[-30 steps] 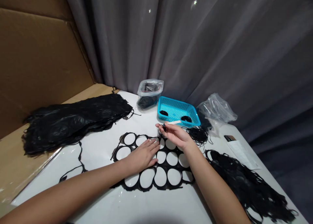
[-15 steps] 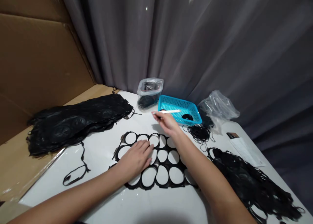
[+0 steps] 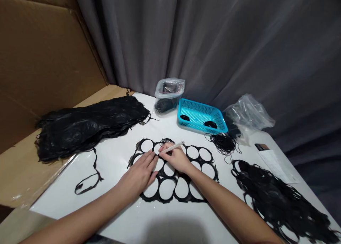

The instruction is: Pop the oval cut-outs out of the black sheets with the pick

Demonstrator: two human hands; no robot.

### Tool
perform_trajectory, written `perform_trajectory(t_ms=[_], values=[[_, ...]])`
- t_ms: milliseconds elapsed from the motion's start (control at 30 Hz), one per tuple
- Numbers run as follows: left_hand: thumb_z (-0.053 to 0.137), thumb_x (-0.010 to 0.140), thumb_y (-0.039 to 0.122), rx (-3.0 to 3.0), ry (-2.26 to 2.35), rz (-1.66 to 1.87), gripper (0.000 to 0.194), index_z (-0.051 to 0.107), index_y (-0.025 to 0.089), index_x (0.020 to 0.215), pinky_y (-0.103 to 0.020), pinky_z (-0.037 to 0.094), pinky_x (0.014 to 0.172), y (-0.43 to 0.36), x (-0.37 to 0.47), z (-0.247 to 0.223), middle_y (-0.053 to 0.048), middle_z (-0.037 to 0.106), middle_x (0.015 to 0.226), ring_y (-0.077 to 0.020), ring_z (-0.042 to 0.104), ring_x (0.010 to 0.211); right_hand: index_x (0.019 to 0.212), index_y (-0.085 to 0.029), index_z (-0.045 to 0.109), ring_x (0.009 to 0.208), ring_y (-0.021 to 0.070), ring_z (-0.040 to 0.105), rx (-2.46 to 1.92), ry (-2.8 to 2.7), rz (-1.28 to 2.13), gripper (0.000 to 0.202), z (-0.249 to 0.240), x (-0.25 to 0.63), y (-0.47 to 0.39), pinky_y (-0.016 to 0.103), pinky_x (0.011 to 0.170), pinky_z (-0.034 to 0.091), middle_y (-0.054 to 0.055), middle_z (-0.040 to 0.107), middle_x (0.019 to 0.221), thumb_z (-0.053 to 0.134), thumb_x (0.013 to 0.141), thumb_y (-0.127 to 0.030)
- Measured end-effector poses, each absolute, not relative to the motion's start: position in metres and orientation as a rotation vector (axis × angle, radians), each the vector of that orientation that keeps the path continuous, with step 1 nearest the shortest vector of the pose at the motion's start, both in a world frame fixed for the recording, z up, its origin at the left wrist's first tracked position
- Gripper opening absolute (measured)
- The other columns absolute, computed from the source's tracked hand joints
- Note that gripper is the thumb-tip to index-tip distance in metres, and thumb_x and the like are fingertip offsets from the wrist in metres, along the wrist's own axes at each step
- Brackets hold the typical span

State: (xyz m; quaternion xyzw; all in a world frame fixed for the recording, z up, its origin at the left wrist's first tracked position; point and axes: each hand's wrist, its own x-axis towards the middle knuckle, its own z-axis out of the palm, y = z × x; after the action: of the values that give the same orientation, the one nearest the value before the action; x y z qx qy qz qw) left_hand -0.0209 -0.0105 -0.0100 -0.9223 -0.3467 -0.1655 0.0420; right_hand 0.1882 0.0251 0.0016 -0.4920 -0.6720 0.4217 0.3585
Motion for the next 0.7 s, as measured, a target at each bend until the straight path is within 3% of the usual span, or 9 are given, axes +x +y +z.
perform_trajectory(t_ms=[500,700], values=[[0.044,0.103,0.031,-2.841,-1.065,-0.539,0.043,0.055,0.007,0.137,-0.049,0.041,0.112,-0.010,-0.021,-0.014,-0.020,0.060,0.139,-0.0329,0.054,0.133,0.073,-0.021,0.056,0.094,0.0196,0.061,-1.210,-1.853,0.959,0.017,0.002,0.189,0.022,0.035,0.090,0.045,0.002,0.068,0.091,0.062,0.088,-0.019],[0.046,0.101,0.027,-2.814,-1.047,-0.510,0.043,0.055,0.006,0.136,-0.047,0.041,0.112,-0.009,-0.021,-0.016,-0.019,0.061,0.139,-0.0322,0.054,0.133,0.084,-0.021,0.057,0.087,0.0210,0.056,-1.145,-2.283,0.488,0.011,0.004,0.183,0.013,0.032,0.078,0.047,0.006,0.065,0.092,0.054,0.092,-0.013]])
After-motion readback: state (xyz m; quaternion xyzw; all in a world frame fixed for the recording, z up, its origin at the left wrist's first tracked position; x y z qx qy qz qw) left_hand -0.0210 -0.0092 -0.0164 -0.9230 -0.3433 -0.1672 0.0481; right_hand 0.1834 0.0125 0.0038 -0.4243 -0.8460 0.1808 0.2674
